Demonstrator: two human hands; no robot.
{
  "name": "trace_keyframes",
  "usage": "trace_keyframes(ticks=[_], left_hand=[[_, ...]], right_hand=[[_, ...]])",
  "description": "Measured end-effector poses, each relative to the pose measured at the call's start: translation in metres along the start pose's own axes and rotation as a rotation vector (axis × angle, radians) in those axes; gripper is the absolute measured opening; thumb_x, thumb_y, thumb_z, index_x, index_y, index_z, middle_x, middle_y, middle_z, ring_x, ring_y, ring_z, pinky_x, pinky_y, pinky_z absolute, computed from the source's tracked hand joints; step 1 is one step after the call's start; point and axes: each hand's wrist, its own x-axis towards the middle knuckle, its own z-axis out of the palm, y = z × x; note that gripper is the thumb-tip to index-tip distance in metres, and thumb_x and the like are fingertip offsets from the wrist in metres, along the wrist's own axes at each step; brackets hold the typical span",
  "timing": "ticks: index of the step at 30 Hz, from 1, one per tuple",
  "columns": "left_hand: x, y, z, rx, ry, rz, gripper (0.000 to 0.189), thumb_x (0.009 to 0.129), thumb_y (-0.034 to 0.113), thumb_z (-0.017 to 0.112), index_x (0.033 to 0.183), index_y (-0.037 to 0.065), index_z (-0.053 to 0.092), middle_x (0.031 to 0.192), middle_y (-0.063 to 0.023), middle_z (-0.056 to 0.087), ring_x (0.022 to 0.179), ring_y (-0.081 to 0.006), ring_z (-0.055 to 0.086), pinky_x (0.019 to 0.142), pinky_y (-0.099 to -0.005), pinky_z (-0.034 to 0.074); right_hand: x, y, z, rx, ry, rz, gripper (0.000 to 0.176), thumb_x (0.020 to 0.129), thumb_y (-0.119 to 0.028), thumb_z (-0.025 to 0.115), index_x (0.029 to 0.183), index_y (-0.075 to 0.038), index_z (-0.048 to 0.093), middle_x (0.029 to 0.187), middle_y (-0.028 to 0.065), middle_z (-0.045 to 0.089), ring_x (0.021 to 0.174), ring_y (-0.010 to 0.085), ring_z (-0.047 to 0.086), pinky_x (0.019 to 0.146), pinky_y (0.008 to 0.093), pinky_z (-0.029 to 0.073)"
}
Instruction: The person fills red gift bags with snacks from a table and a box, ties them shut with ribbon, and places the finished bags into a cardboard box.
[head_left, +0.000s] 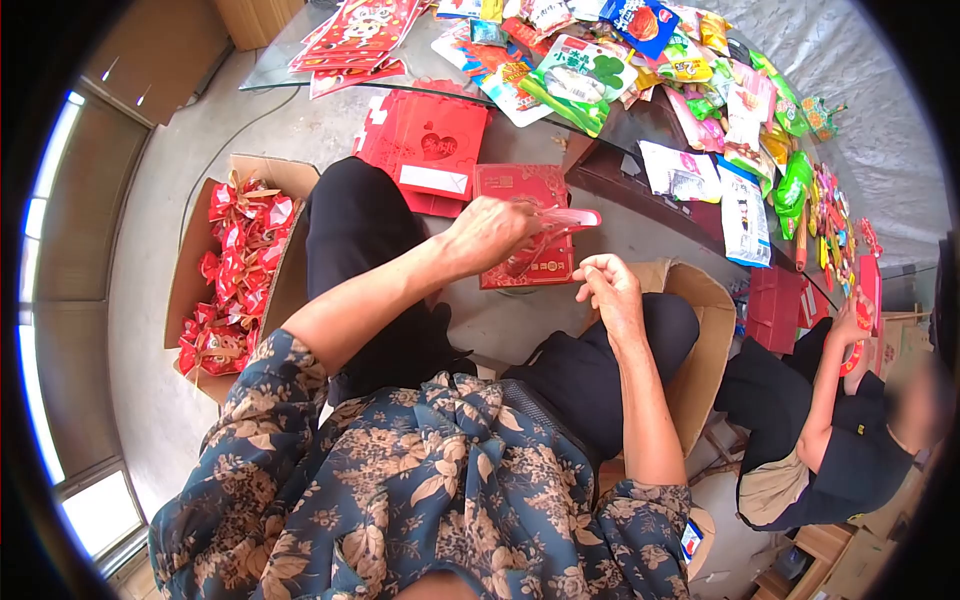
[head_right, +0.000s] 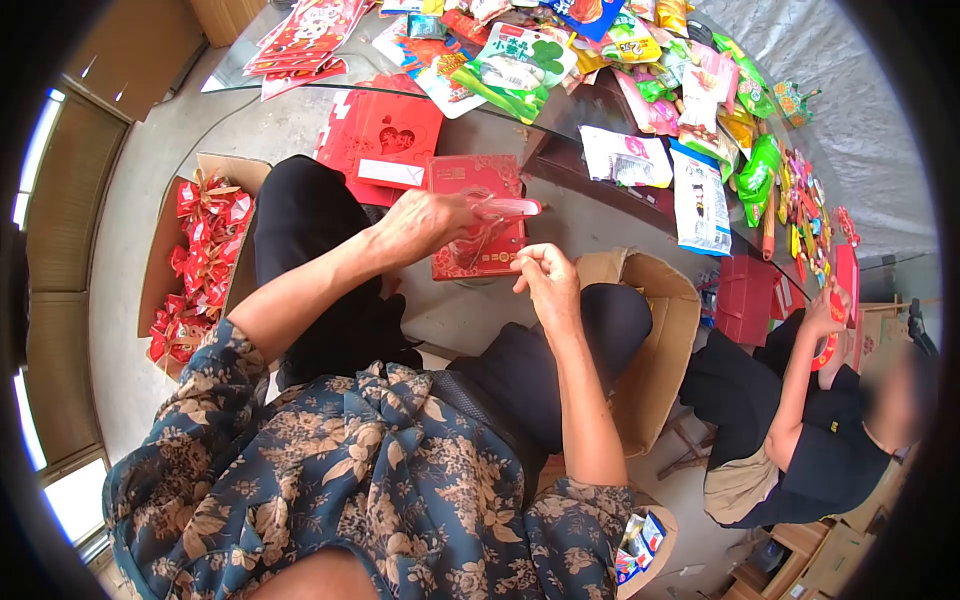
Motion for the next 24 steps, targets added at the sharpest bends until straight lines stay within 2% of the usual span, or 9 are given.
trace_keyframes(ticks=[3, 4, 7, 10, 13, 16, 19, 24], left_hand=[[0.018, 0.003, -0.007, 0.039, -0.003, -0.042, 0.013, 0.075, 0.015, 0.068, 0.078, 0.004, 0.064, 0.08, -0.0157, 0.065, 0.072, -0.0339, 0.065, 0.064, -0.0445, 0.05], [0.022, 0.005, -0.008, 0.034, 0.004, -0.065, 0.013, 0.075, 0.016, 0.068, 0.077, 0.003, 0.065, 0.077, -0.016, 0.065, 0.072, -0.0345, 0.065, 0.063, -0.0448, 0.05], [0.026, 0.008, -0.007, -0.017, 0.044, -0.153, 0.015, 0.075, 0.018, 0.068, 0.076, 0.003, 0.067, 0.07, -0.0171, 0.064, 0.07, -0.0365, 0.064, 0.063, -0.046, 0.051], [0.025, 0.01, -0.005, -0.02, 0.063, -0.227, 0.016, 0.076, 0.022, 0.066, 0.076, 0.006, 0.069, 0.07, -0.0165, 0.065, 0.07, -0.0357, 0.065, 0.064, -0.0458, 0.052], [0.023, 0.01, -0.001, 0.011, 0.017, -0.29, 0.018, 0.078, 0.025, 0.065, 0.077, 0.007, 0.07, 0.069, -0.0161, 0.065, 0.07, -0.035, 0.066, 0.064, -0.0455, 0.052], [0.021, 0.019, -0.003, 0.065, -0.037, -0.333, 0.019, 0.078, 0.027, 0.065, 0.077, 0.008, 0.071, 0.07, -0.0158, 0.066, 0.071, -0.0344, 0.066, 0.065, -0.0455, 0.053], [0.016, 0.02, 0.003, 0.013, -0.002, -0.371, 0.019, 0.079, 0.027, 0.065, 0.077, 0.009, 0.072, 0.071, -0.0153, 0.066, 0.071, -0.0339, 0.066, 0.065, -0.0456, 0.053], [0.009, 0.013, 0.013, -0.052, 0.097, -0.312, 0.02, 0.078, 0.026, 0.067, 0.074, 0.006, 0.07, 0.069, -0.0141, 0.065, 0.065, -0.0331, 0.064, 0.06, -0.0434, 0.051]], right_hand=[[0.005, 0.005, 0.004, 0.004, -0.109, 0.081, 0.021, 0.097, -0.021, 0.051, 0.103, -0.004, 0.061, 0.095, 0.0063, 0.066, 0.069, 0.0086, 0.058, 0.058, 0.0215, 0.039], [0.008, 0.012, 0.005, -0.028, -0.122, 0.059, 0.029, 0.098, -0.028, 0.05, 0.108, -0.003, 0.061, 0.101, 0.0071, 0.067, 0.072, 0.0101, 0.059, 0.059, 0.0225, 0.04], [0.018, 0.021, 0.015, 0.113, -0.096, 0.056, 0.036, 0.098, -0.033, 0.05, 0.113, -0.002, 0.059, 0.106, 0.0079, 0.066, 0.073, 0.0117, 0.06, 0.059, 0.0223, 0.04], [0.021, 0.016, 0.026, 0.307, -0.196, 0.191, 0.046, 0.096, -0.042, 0.053, 0.118, -0.002, 0.058, 0.111, 0.0102, 0.065, 0.072, 0.0128, 0.061, 0.058, 0.0222, 0.04], [0.026, 0.012, 0.037, 0.447, -0.364, 0.353, 0.053, 0.092, -0.049, 0.056, 0.119, -0.004, 0.058, 0.109, 0.0121, 0.065, 0.069, 0.0123, 0.06, 0.056, 0.0223, 0.039], [0.034, 0.01, 0.051, 0.477, -0.532, 0.328, 0.058, 0.088, -0.056, 0.058, 0.109, -0.002, 0.062, 0.107, 0.012, 0.066, 0.063, 0.0098, 0.058, 0.052, 0.0211, 0.038], [0.037, 0.014, 0.064, 0.429, -0.496, 0.366, 0.05, 0.089, -0.051, 0.06, 0.105, -0.004, 0.064, 0.105, 0.0107, 0.067, 0.063, 0.0104, 0.056, 0.054, 0.0219, 0.038], [0.042, 0.043, 0.072, 0.636, -0.52, 0.398, 0.028, 0.092, -0.034, 0.062, 0.1, -0.008, 0.063, 0.099, 0.0084, 0.069, 0.067, 0.0112, 0.057, 0.057, 0.0227, 0.039]])
